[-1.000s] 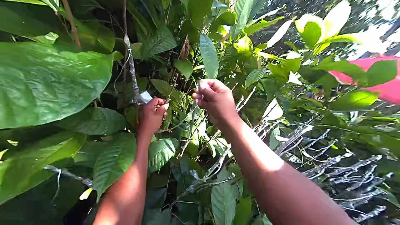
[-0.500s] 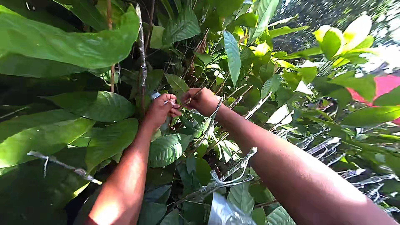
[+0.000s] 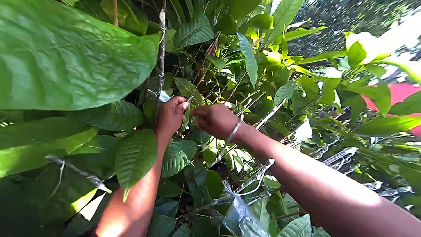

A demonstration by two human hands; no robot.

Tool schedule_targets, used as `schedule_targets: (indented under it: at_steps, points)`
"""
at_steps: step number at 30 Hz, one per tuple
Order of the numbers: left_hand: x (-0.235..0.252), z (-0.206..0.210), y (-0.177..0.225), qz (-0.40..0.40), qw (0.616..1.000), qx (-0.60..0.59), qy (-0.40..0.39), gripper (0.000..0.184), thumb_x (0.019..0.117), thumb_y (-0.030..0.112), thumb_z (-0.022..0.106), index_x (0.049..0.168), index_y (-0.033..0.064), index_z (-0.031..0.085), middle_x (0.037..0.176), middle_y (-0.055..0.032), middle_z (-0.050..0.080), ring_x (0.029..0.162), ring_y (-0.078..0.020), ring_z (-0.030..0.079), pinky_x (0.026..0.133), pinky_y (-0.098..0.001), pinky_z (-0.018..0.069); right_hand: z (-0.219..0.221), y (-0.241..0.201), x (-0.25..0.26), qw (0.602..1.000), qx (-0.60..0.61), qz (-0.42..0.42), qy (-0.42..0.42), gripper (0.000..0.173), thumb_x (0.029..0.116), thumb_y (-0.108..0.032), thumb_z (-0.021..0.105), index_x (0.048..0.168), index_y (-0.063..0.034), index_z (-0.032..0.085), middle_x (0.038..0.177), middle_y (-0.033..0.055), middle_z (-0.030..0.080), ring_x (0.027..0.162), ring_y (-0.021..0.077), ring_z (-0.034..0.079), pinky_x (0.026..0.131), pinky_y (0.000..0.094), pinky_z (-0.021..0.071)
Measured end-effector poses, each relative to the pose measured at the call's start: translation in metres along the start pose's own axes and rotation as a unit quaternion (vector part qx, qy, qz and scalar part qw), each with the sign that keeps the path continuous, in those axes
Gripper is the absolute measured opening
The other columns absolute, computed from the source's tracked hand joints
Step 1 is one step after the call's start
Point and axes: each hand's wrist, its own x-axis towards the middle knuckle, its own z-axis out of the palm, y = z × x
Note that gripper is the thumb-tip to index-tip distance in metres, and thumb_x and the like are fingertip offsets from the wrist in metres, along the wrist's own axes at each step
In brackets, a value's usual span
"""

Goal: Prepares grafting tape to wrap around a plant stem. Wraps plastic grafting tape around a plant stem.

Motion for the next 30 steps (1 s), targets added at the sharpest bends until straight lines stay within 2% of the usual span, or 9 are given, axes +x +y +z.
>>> schedule_targets:
  at_steps: [2, 5, 8, 12, 15, 19, 22, 26, 30]
  points:
    - [-0.002, 0.004, -0.006, 0.032, 0.999, -0.011, -0.015, 0.020, 0.1035, 0.014, 0.059, 0.115, -0.0001, 0.068, 0.099, -0.0113, 0.070, 0.084, -0.0157, 0.068, 0.082, -0.0390, 0.0570, -0.007, -0.021, -0.012, 0.997, -0.037, -0.056, -0.038, 0.040, 0.0928, -0.005, 0.068, 0.131, -0.0167, 0.070, 0.078, 0.0080, 0.070, 0.065, 0.0233, 0.066, 0.063, 0.0496, 0.0570]
    - [-0.024, 0.024, -0.014, 0.081, 0.990, 0.070, -0.093, 0.030, 0.0914, 0.006, 0.072, 0.119, -0.0031, 0.065, 0.103, -0.0220, 0.070, 0.092, -0.0334, 0.070, 0.084, -0.0538, 0.0570, -0.041, -0.027, 0.002, 0.985, 0.078, -0.023, -0.154, 0.018, 0.0990, -0.007, 0.062, 0.114, -0.0065, 0.072, 0.085, 0.0060, 0.071, 0.063, 0.0132, 0.064, 0.058, 0.0345, 0.0557]
    - [-0.035, 0.040, -0.044, 0.155, 0.978, 0.095, -0.107, 0.024, 0.0962, 0.012, 0.069, 0.115, -0.0040, 0.069, 0.105, -0.0237, 0.071, 0.091, -0.0355, 0.070, 0.084, -0.0532, 0.0559, -0.075, 0.008, 0.025, 0.963, 0.197, 0.087, -0.161, 0.032, 0.1055, -0.008, 0.048, 0.135, -0.0071, 0.058, 0.125, 0.0059, 0.069, 0.083, 0.0105, 0.068, 0.063, 0.0277, 0.0537]
    - [-0.024, -0.002, -0.003, 0.027, 0.991, -0.003, -0.128, 0.014, 0.0990, 0.011, 0.068, 0.111, 0.0024, 0.068, 0.095, -0.0115, 0.075, 0.081, -0.0200, 0.073, 0.081, -0.0428, 0.0602, -0.053, 0.067, 0.034, 0.982, -0.113, 0.065, -0.139, 0.033, 0.0994, -0.004, 0.059, 0.132, -0.0064, 0.065, 0.128, 0.0184, 0.067, 0.117, 0.0362, 0.065, 0.099, 0.0617, 0.0499]
    - [-0.022, -0.010, 0.006, -0.041, 0.998, -0.044, -0.027, 0.018, 0.0978, 0.013, 0.070, 0.112, 0.0027, 0.067, 0.097, -0.0124, 0.073, 0.076, -0.0201, 0.073, 0.075, -0.0409, 0.0624, -0.024, 0.042, 0.021, 0.974, -0.185, 0.037, -0.127, 0.021, 0.0961, -0.019, 0.068, 0.116, -0.0123, 0.073, 0.104, 0.0157, 0.074, 0.101, 0.0393, 0.070, 0.087, 0.0691, 0.0523]
    - [-0.030, -0.006, 0.019, 0.033, 0.997, 0.070, -0.006, 0.018, 0.0960, 0.005, 0.068, 0.113, -0.0014, 0.066, 0.100, -0.0208, 0.069, 0.085, -0.0331, 0.069, 0.080, -0.0540, 0.0560, -0.040, -0.043, 0.004, 0.989, -0.052, -0.074, -0.117, 0.022, 0.0955, -0.008, 0.068, 0.118, -0.0083, 0.070, 0.090, 0.0076, 0.072, 0.080, 0.0229, 0.069, 0.075, 0.0476, 0.0569]
    - [-0.016, 0.001, 0.003, 0.101, 0.980, 0.141, -0.095, 0.018, 0.0958, 0.016, 0.069, 0.107, 0.0017, 0.074, 0.095, -0.0174, 0.073, 0.088, -0.0339, 0.071, 0.083, -0.0607, 0.0556, -0.083, -0.008, 0.024, 0.978, 0.163, 0.001, -0.129, 0.028, 0.1050, -0.016, 0.054, 0.130, -0.0062, 0.062, 0.108, 0.0047, 0.071, 0.079, 0.0076, 0.065, 0.063, 0.0244, 0.0530]
    - [-0.016, -0.006, 0.014, 0.034, 0.995, 0.025, -0.085, 0.016, 0.0999, 0.014, 0.067, 0.110, 0.0014, 0.067, 0.097, -0.0137, 0.072, 0.075, -0.0229, 0.073, 0.075, -0.0457, 0.0635, -0.072, 0.017, 0.016, 0.978, -0.180, 0.032, -0.099, 0.032, 0.0959, -0.016, 0.068, 0.127, -0.0103, 0.068, 0.109, 0.0151, 0.073, 0.100, 0.0341, 0.070, 0.086, 0.0630, 0.0546]
    - [-0.012, 0.010, 0.019, 0.021, 0.995, 0.040, -0.084, 0.018, 0.1002, 0.016, 0.065, 0.108, -0.0005, 0.068, 0.088, -0.0116, 0.071, 0.072, -0.0199, 0.069, 0.072, -0.0440, 0.0595, -0.080, -0.027, 0.014, 0.985, 0.090, -0.023, -0.144, 0.016, 0.1005, -0.011, 0.062, 0.114, -0.0059, 0.069, 0.086, -0.0002, 0.068, 0.064, 0.0039, 0.057, 0.057, 0.0229, 0.0479]
